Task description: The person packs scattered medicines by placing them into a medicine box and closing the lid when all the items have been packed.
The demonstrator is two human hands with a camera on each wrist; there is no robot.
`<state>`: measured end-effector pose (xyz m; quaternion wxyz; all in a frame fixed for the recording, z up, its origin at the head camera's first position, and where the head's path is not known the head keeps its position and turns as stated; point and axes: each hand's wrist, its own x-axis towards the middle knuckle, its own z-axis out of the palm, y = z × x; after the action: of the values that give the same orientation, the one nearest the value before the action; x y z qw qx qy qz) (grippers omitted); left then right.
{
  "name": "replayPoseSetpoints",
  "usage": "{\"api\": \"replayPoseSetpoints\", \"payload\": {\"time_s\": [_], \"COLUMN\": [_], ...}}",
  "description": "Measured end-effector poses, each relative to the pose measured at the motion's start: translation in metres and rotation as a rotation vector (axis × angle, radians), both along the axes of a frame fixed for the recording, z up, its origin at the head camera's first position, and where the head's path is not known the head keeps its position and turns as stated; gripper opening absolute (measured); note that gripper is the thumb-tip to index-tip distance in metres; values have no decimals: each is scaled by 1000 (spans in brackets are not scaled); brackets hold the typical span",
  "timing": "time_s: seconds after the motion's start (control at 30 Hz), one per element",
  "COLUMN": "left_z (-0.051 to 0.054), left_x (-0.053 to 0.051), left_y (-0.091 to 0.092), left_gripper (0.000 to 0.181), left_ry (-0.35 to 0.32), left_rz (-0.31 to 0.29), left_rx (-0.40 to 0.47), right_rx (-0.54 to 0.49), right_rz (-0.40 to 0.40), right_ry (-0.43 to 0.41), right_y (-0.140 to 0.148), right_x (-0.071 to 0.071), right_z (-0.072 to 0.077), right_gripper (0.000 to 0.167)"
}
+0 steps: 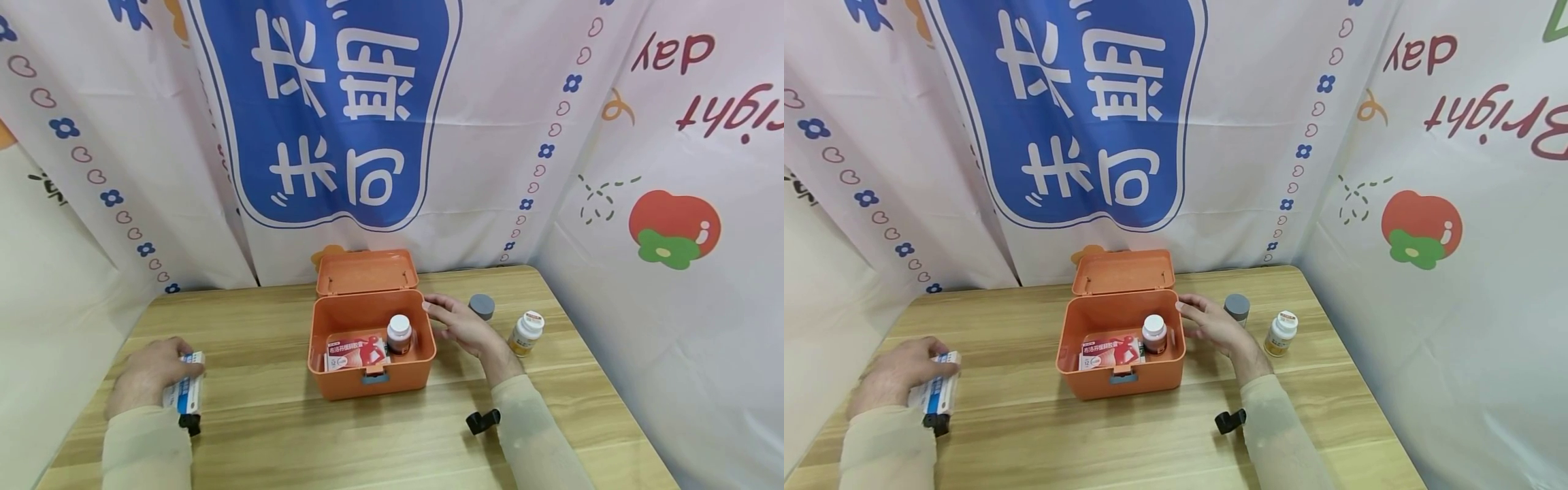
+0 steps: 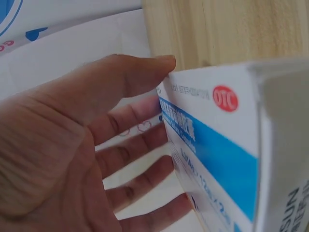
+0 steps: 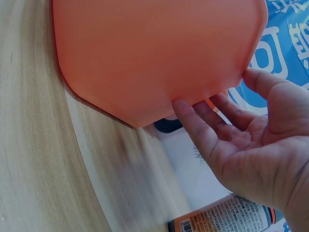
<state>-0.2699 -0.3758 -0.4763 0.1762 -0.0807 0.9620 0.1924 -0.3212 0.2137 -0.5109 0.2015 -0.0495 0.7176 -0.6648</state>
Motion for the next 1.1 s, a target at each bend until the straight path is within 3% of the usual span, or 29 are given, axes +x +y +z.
{"api": "replayPoseSetpoints", "payload": {"time_s": [0.13, 0.37, 0.6, 0.83, 1.1], "left_z": [-4, -17, -27, -29, -23], "left_x": [-7, -24, -34, -38, -33], "left_y": [5, 13, 24, 32, 32], "left_gripper": [63, 57, 51, 50, 59], "left_ry": [43, 202, 321, 317, 305], "left_rz": [-54, -210, -321, -350, -305], "left_rx": [-16, -58, -25, 17, -20], "right_rx": [-2, 2, 0, -2, 3], "right_rz": [0, 1, -3, -4, -3], "right_ry": [-1, -2, 0, 3, 1], "right_y": [0, 1, 0, 0, 0], "right_x": [0, 1, 1, 1, 0], "right_z": [0, 1, 1, 0, 1], "right_gripper": [59, 58, 58, 59, 59]}}
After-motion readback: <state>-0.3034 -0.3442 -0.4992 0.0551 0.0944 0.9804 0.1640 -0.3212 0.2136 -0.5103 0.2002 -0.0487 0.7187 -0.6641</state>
